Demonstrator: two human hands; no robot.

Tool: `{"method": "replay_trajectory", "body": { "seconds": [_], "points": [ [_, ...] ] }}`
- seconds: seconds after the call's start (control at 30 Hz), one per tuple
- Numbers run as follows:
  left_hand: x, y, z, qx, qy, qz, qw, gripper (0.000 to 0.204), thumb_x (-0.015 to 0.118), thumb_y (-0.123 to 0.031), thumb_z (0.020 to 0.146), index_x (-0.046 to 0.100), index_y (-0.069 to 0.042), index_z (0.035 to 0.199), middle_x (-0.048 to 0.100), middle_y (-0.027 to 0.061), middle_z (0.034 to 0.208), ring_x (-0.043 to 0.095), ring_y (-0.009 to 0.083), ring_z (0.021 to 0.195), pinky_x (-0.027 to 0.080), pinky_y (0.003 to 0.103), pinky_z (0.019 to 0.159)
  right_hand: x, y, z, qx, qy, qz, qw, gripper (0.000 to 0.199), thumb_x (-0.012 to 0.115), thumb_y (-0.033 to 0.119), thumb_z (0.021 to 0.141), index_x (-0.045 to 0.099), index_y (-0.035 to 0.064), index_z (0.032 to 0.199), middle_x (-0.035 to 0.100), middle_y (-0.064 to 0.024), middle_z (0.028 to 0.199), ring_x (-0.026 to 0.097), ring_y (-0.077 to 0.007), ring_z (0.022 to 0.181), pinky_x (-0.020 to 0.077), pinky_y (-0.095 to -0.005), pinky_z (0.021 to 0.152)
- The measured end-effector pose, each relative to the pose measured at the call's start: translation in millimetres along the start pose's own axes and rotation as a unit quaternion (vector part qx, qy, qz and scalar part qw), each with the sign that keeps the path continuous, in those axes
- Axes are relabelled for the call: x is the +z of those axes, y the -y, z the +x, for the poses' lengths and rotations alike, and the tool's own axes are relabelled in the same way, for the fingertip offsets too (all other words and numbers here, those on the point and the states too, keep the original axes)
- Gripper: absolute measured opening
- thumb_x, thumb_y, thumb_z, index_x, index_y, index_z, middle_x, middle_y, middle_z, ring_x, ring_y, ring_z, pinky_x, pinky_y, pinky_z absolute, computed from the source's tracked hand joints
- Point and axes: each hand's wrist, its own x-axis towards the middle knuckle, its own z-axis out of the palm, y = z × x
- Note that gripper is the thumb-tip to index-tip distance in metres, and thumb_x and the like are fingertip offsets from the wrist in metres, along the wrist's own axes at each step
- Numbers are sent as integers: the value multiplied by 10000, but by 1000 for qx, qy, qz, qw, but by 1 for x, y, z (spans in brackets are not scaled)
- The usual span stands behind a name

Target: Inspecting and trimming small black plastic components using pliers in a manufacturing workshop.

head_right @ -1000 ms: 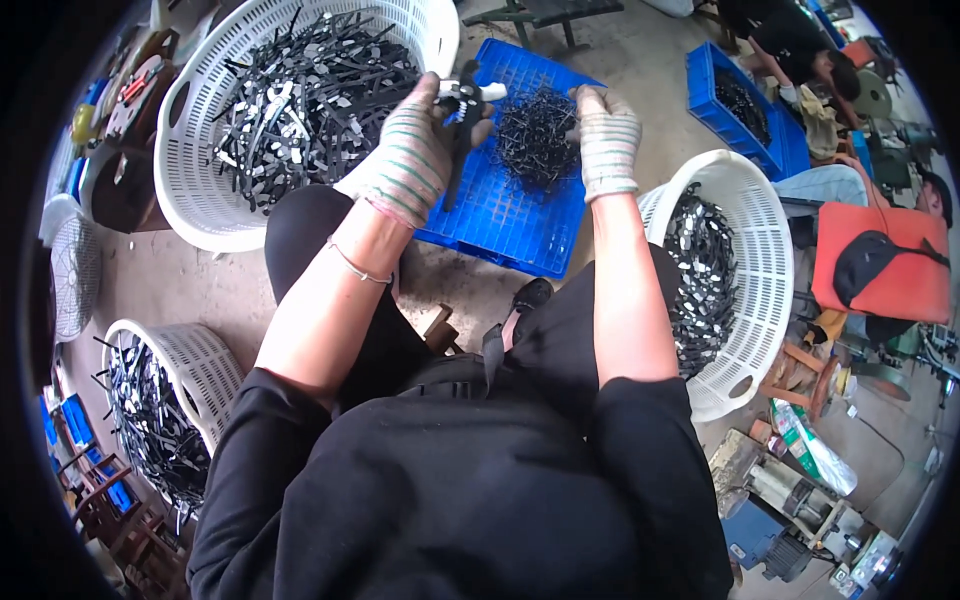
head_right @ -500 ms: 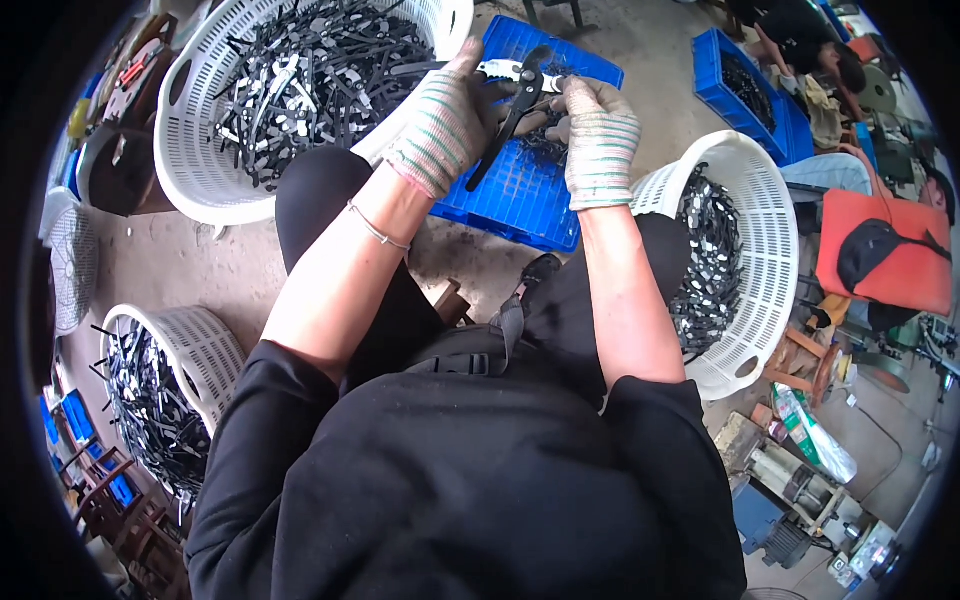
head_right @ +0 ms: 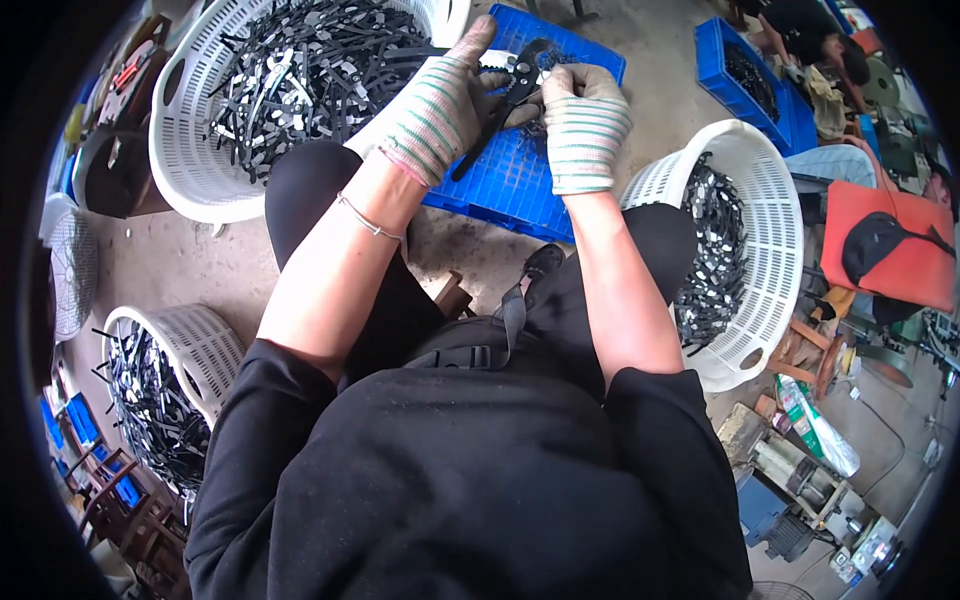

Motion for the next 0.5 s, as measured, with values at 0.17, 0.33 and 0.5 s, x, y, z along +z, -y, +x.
{"method": "replay_trajectory", "body": {
  "seconds": [0.17,0.33,0.5],
  "points": [
    [2,4,3,-29,-53,26,998,739,691,-402,815,291,-83,1349,481,236,1135,543,365,980,522,461,755,-2,-12,0,-78,4,-53,996,191,628,164,861,631,-23,899,612,-42,653,498,-57,514,405,-214,476],
    [-4,3,9,-72,-37,9,997,342,616,-433,866,559,-103,795,542,30,675,503,166,561,431,294,517,1,-10,1,-32,12,-102,994,192,627,202,839,641,16,794,637,-97,604,603,-158,558,473,-305,558],
    [-4,1,5,-73,-26,-29,997,334,670,-420,829,553,-111,782,502,-15,597,449,131,516,363,264,494,5,-13,1,-95,2,-180,979,170,642,221,803,653,52,789,651,-116,694,632,-236,621,491,-352,602]
  ]
}}
